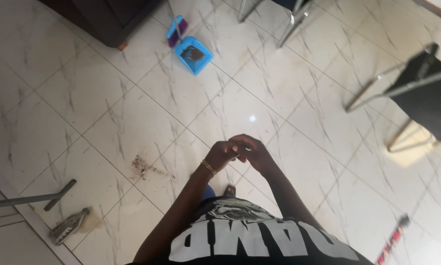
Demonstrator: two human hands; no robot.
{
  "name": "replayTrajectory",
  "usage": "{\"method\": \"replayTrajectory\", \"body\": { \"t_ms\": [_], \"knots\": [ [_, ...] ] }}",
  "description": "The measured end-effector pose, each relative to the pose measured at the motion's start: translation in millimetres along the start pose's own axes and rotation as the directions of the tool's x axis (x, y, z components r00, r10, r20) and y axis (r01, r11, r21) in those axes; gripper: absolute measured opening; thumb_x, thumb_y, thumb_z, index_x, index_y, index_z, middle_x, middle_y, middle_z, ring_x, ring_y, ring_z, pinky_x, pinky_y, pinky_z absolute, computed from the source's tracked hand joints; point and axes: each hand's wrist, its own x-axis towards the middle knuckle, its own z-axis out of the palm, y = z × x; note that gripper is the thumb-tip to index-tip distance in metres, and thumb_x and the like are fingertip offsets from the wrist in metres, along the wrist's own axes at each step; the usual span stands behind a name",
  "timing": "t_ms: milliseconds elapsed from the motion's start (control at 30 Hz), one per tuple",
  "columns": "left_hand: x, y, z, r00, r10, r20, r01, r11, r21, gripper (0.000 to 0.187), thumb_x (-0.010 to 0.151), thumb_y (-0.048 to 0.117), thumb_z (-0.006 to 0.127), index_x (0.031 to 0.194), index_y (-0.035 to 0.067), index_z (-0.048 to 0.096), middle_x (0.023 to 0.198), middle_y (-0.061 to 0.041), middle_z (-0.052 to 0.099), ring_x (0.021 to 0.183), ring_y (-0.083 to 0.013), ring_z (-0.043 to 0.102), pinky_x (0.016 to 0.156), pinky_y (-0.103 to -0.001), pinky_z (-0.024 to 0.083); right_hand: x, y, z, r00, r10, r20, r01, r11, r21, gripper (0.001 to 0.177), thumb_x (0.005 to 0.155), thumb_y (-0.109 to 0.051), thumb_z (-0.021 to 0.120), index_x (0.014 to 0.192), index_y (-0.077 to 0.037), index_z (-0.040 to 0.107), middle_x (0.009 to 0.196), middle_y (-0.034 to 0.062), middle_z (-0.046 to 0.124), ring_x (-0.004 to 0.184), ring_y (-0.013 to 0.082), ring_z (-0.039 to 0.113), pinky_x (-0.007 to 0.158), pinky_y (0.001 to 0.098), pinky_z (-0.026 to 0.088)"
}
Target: Mopping the floor and wiping the side of a leather sofa with a cloth.
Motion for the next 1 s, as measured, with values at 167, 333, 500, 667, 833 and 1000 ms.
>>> {"method": "replayTrajectory", "body": {
  "t_ms": [167, 333, 500, 667, 833, 1000],
  "knots": [
    [47.5, -24.9, -78.7, 0.996, -0.032, -0.079, 0.03, 0.999, -0.032, 0.025, 0.098, 0.025, 0.061, 0.101, 0.003, 0.072, 0.089, -0.009, 0.08, 0.088, -0.0125, 0.074, 0.077, -0.027, 0.055, 93.3, -0.4, 11.9, 0.993, -0.039, 0.109, 0.038, 0.999, 0.009, 0.034, 0.094, -0.021, 0.068, 0.122, -0.001, 0.065, 0.094, 0.002, 0.069, 0.079, 0.0084, 0.06, 0.068, 0.0247, 0.049],
    [85.6, -0.7, -169.6, 0.994, 0.006, -0.11, -0.014, 0.997, -0.073, 0.024, 0.098, 0.024, 0.061, 0.1, 0.002, 0.072, 0.093, -0.008, 0.079, 0.092, -0.0155, 0.077, 0.078, -0.027, 0.056, 189.7, -39.6, 35.9, 0.985, 0.043, 0.17, -0.027, 0.995, -0.098, 0.04, 0.091, -0.024, 0.068, 0.125, -0.002, 0.067, 0.089, 0.0058, 0.065, 0.073, 0.0113, 0.054, 0.065, 0.0276, 0.045],
    [133.0, 62.2, -240.7, 0.971, -0.027, -0.239, 0.036, 0.999, 0.032, 0.022, 0.096, 0.021, 0.061, 0.107, 0.006, 0.073, 0.092, -0.006, 0.079, 0.089, -0.015, 0.077, 0.075, -0.025, 0.059, 285.8, -83.3, 45.9, 0.962, -0.057, 0.265, 0.082, 0.993, -0.082, 0.041, 0.094, -0.024, 0.066, 0.127, -0.002, 0.063, 0.096, 0.0023, 0.067, 0.079, 0.0076, 0.053, 0.068, 0.024, 0.045],
    [181.3, 65.4, -298.9, 0.975, 0.084, -0.204, -0.086, 0.996, 0.002, 0.022, 0.097, 0.019, 0.062, 0.103, 0.001, 0.074, 0.092, -0.009, 0.079, 0.09, -0.0184, 0.077, 0.075, -0.027, 0.057, 358.8, -99.9, 43.5, 0.978, -0.019, 0.206, 0.036, 0.996, -0.078, 0.041, 0.094, -0.023, 0.065, 0.128, -0.001, 0.064, 0.093, 0.0031, 0.065, 0.074, 0.0081, 0.05, 0.066, 0.0244, 0.044],
    [229.6, 96.2, -326.2, 0.982, -0.025, -0.185, 0.022, 1.0, -0.02, 0.023, 0.097, 0.022, 0.063, 0.108, 0.004, 0.071, 0.096, -0.007, 0.078, 0.09, -0.0193, 0.078, 0.074, -0.027, 0.057, 425.1, -100.8, 19.7, 0.979, 0.074, 0.187, -0.049, 0.99, -0.133, 0.041, 0.093, -0.022, 0.067, 0.129, -0.002, 0.064, 0.091, 0.0035, 0.064, 0.069, 0.0081, 0.048, 0.062, 0.0244, 0.042],
    [324.6, 87.3, -361.0, 0.985, -0.069, -0.161, 0.075, 0.997, 0.03, 0.028, 0.099, 0.026, 0.061, 0.107, 0.002, 0.071, 0.097, -0.007, 0.079, 0.092, -0.0169, 0.079, 0.076, -0.027, 0.06, 512.4, -81.3, -34.5, 0.973, 0.015, 0.23, -0.008, 0.999, -0.031, 0.037, 0.094, -0.018, 0.064, 0.127, -0.002, 0.063, 0.098, 0.0032, 0.073, 0.063, 0.0076, 0.045, 0.059, 0.0244, 0.042]
  ]
}}
